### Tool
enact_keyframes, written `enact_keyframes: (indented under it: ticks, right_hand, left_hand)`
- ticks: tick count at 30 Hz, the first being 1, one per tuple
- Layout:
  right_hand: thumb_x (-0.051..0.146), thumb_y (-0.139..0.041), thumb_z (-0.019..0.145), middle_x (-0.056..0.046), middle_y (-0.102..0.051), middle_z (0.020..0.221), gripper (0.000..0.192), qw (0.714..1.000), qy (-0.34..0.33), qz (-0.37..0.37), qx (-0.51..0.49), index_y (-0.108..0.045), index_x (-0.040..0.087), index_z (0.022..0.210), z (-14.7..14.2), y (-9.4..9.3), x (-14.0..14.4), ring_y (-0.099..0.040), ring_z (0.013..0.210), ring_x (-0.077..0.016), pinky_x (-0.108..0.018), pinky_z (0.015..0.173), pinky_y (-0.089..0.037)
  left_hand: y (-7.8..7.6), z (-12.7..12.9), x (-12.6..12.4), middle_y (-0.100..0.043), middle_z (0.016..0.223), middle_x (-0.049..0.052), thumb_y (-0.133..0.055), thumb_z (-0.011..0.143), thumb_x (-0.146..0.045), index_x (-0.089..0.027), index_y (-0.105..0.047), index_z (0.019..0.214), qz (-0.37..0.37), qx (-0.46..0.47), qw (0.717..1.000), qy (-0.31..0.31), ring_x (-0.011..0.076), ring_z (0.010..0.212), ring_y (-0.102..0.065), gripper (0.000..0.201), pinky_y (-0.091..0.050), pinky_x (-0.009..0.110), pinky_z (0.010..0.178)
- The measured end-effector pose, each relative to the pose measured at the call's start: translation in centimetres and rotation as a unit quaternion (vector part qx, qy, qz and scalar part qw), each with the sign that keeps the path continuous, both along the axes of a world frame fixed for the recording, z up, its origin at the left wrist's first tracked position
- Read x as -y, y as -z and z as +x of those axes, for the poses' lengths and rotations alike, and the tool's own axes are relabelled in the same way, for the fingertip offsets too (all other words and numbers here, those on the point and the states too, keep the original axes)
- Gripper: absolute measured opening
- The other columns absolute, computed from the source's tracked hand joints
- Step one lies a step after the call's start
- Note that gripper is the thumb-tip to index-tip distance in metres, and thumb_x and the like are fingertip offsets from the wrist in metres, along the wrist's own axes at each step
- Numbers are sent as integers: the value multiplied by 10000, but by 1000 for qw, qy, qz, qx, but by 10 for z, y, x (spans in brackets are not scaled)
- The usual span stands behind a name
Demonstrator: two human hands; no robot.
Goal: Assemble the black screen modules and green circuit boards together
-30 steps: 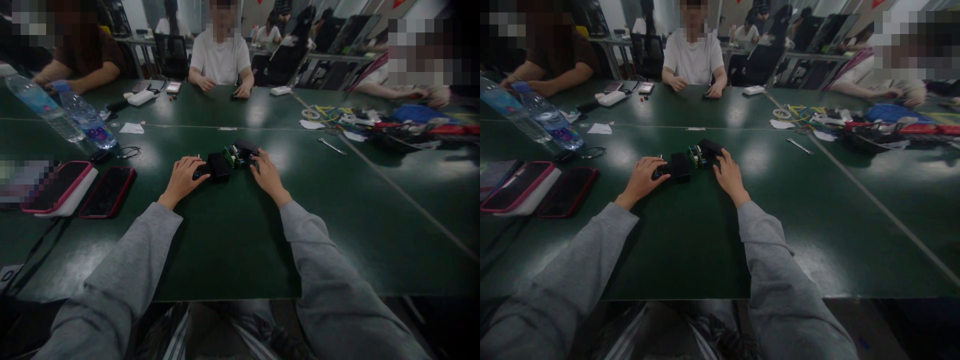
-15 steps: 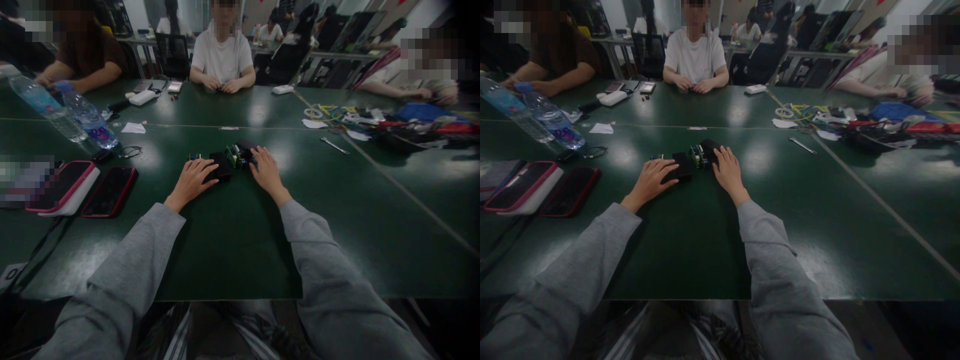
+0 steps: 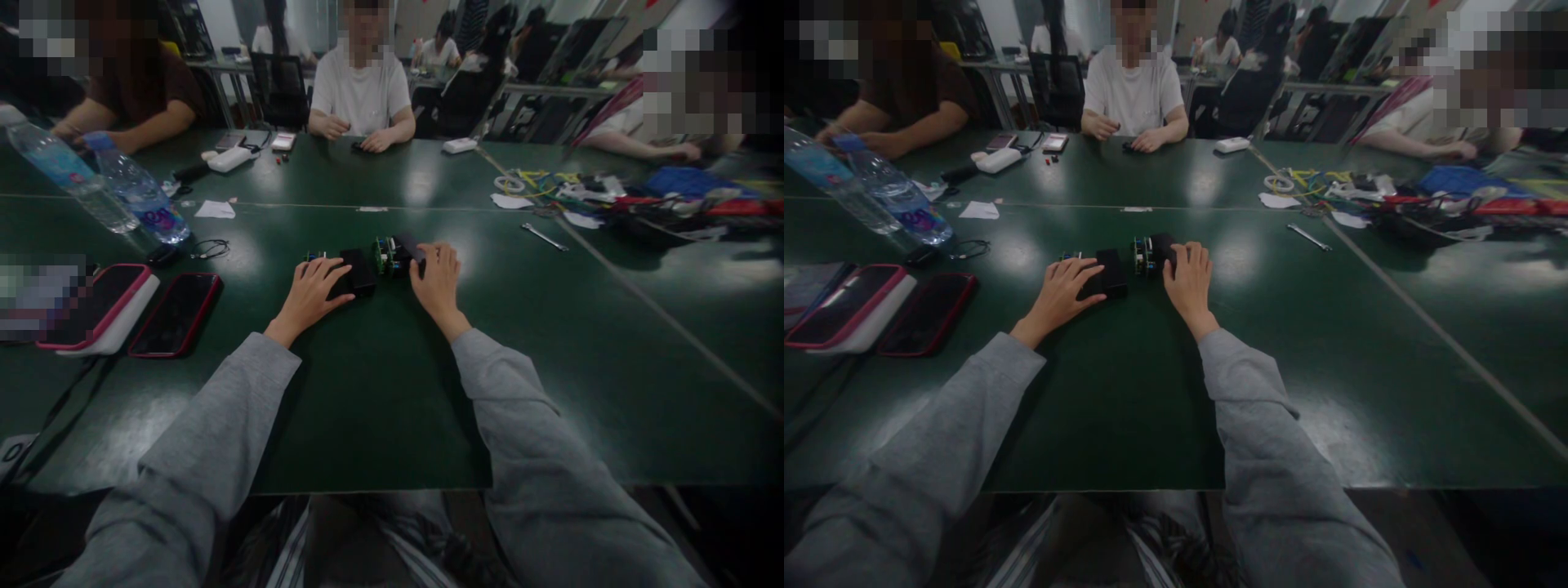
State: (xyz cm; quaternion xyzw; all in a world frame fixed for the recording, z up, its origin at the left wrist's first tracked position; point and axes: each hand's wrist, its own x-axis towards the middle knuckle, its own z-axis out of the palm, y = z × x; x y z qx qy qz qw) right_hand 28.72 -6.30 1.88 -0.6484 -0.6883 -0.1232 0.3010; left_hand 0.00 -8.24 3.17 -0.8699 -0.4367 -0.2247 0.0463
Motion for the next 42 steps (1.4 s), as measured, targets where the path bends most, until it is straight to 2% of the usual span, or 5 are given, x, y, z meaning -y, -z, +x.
enact_keyframes:
  ticks: [6, 19, 32, 37, 42]
  right_hand:
    - [268, -463, 955, -200, -408, 1477, 540, 993, -73, -81, -35, -430, 177, 1486, 9, 9, -9, -527, 1274, -365, -552, 1011, -508]
    - [249, -516, 903, -157, -470, 1401, 551, 987, -131, -81, -40, -479, 204, 1451, 4, 5, 5, -619, 1141, -312, -478, 926, -592]
    - [364, -452, 1012, -245, -413, 1502, 514, 997, 1, -21, -74, -433, 125, 1467, 11, 9, 6, -415, 1404, -398, -621, 1087, -430]
    - [420, -425, 1041, -106, -264, 1653, 560, 991, -131, -21, -8, -325, 249, 1564, -6, -2, 16, -234, 1532, -286, -569, 1221, -275]
    - [337, -455, 1036, -73, -287, 1653, 556, 960, -263, -94, 24, -340, 246, 1572, -22, -2, 20, -297, 1514, -231, -495, 1234, -295]
  left_hand:
    - [0, 0, -2, -525, 1488, 129, -495, 973, -558, -249, -477, 1469, -1, 0, 1000, 1, 342, 1350, -455, 585, -342, 549, 1101]
    - [1, 1, -8, -592, 1413, 119, -539, 956, -539, -259, -510, 1440, 7, 15, 1000, 2, 327, 1286, -503, 560, -373, 520, 1054]
    - [-3, 3, -2, -523, 1537, 70, -508, 997, -426, -309, -475, 1488, 29, -6, 998, 61, 322, 1410, -457, 505, -318, 585, 1136]
    - [-2, 3, -2, -599, 1462, 70, -513, 1001, -418, -287, -570, 1405, 37, 24, 998, 51, 310, 1386, -507, 428, -310, 609, 1141]
    - [-1, 2, -2, -658, 1392, 63, -541, 991, -420, -286, -644, 1318, 45, 45, 997, 48, 303, 1333, -553, 368, -320, 597, 1126]
